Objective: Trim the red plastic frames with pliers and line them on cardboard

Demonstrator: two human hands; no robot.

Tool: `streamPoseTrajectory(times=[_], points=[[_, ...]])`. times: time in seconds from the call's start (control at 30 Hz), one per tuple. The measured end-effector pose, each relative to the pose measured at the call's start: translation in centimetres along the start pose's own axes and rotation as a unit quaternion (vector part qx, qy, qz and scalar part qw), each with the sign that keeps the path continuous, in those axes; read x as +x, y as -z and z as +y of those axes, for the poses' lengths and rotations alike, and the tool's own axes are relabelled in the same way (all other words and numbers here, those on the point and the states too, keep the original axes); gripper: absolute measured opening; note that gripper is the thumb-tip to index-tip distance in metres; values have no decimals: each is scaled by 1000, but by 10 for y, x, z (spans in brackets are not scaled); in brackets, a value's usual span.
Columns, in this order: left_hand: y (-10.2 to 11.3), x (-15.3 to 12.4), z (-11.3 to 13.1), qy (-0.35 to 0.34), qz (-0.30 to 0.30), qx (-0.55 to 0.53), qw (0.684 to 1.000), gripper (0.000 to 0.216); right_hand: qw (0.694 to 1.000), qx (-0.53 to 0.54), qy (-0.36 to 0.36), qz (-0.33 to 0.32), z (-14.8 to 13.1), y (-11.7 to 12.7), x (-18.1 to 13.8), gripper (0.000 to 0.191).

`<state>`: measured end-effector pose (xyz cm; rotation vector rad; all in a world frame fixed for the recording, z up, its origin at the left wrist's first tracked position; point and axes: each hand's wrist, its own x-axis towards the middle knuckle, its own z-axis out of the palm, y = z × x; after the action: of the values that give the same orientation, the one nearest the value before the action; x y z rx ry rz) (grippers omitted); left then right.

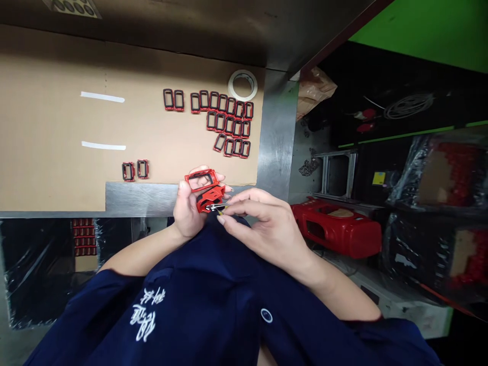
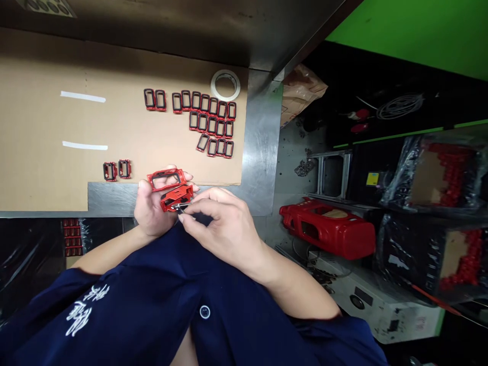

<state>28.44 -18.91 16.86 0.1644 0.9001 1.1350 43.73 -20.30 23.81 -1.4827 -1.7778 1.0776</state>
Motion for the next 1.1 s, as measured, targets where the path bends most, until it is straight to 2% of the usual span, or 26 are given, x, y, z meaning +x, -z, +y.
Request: streamPoseTrajectory(times=[0.1,0.33,0.5,0.67,1.0,1.1], points=[[-4,-5,-2,-49,8,11,999,53,999,-31,30,-12,-4,-4,1,6],[-11,-12,-11,-159,16,1,987,59,995,-17,99,26,7,-12,-8,6],[-14,-14,-23,-277,-32,-13,960,63,988,10,146,46,18,-14,-14,10],[-16,-15,-26,-266,48,-1,963,74,983,7,171,62,16,-13,-15,11],[-21,-10,-23,-298,10,-35,954,61,981,-14,178,73,16,-17,-12,13],[-17,-8,-28,-294,38,-25,955,68,981,-26,178,68,16,-16,-12,14]])
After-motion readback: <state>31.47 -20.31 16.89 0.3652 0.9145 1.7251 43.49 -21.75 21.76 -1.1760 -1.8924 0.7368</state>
